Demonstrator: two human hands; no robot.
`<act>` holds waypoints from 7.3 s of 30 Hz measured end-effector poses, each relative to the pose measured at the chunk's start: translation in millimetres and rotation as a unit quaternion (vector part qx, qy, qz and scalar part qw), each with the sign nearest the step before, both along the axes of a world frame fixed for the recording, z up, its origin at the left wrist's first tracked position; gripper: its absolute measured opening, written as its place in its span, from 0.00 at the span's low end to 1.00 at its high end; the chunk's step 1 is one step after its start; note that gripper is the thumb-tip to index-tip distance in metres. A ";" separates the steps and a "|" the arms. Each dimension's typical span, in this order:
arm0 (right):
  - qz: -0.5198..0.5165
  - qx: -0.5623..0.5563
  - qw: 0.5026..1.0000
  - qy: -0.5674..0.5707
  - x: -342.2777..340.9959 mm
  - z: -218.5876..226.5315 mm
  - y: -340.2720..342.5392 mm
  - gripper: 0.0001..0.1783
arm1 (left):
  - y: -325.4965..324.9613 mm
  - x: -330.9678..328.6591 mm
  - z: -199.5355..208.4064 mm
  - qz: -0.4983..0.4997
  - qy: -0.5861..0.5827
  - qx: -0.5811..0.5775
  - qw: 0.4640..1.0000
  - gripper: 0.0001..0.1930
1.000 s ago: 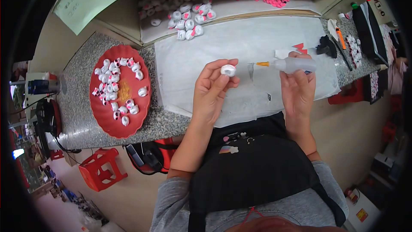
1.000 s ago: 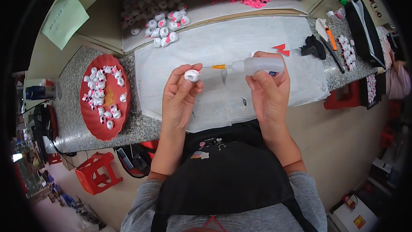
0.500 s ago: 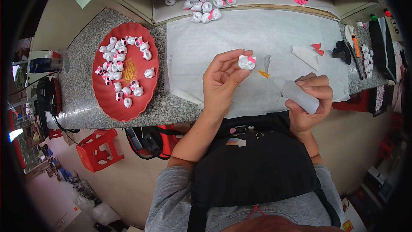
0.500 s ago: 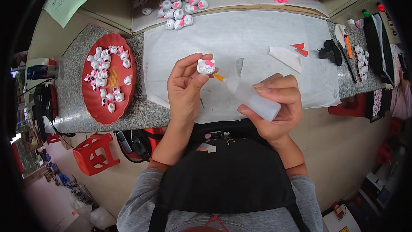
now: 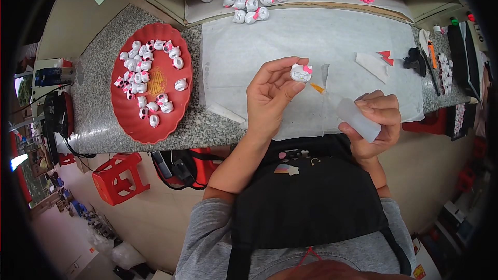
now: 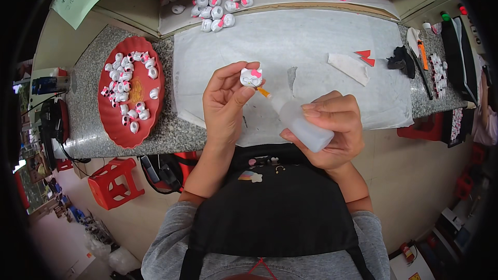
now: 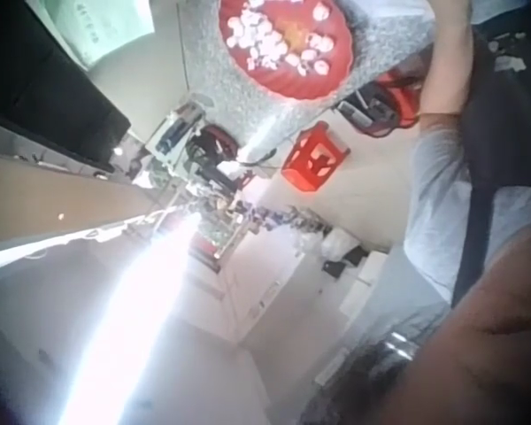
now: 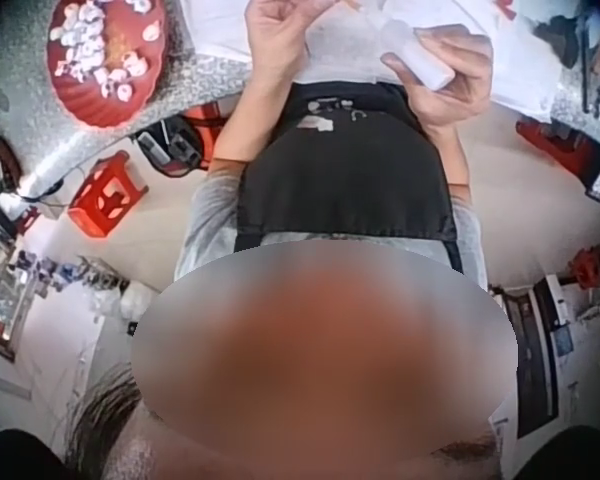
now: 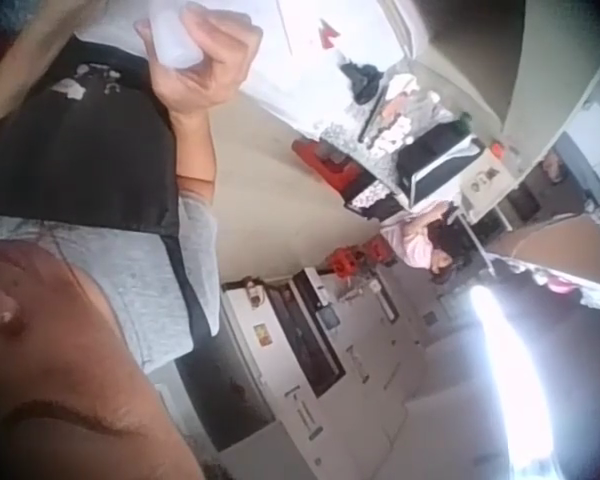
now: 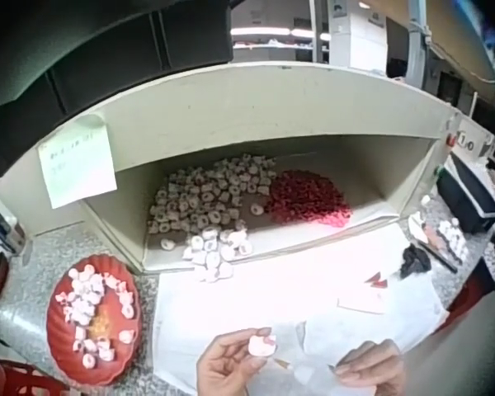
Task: Applying glue and attaching small pink bows to white Hello Kitty heads.
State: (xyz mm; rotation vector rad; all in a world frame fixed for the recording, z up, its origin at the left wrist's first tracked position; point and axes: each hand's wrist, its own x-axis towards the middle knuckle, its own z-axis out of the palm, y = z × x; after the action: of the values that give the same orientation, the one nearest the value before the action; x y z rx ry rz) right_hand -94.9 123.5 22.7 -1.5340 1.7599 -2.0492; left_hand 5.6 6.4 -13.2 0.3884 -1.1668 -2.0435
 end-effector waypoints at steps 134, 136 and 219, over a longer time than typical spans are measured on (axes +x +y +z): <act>0.133 0.150 0.909 -0.365 -10.6 -23.3 -28.4 0.09 | 6.3 -1.1 2.6 0.021 -0.049 -0.151 0.987 0.13; 0.116 0.119 0.931 -0.326 -9.9 -26.2 -29.2 0.13 | 5.7 -0.5 4.1 0.001 -0.032 -0.072 0.997 0.13; 0.135 -0.101 0.841 -0.514 -27.2 -6.8 4.1 0.14 | -11.7 -2.4 22.9 -0.076 -0.057 0.069 0.993 0.15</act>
State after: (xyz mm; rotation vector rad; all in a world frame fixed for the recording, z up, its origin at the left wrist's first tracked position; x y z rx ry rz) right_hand -122.2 127.6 16.0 -0.4012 0.8678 -2.2418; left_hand 3.2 -5.3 9.7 0.5010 -1.1571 -2.2682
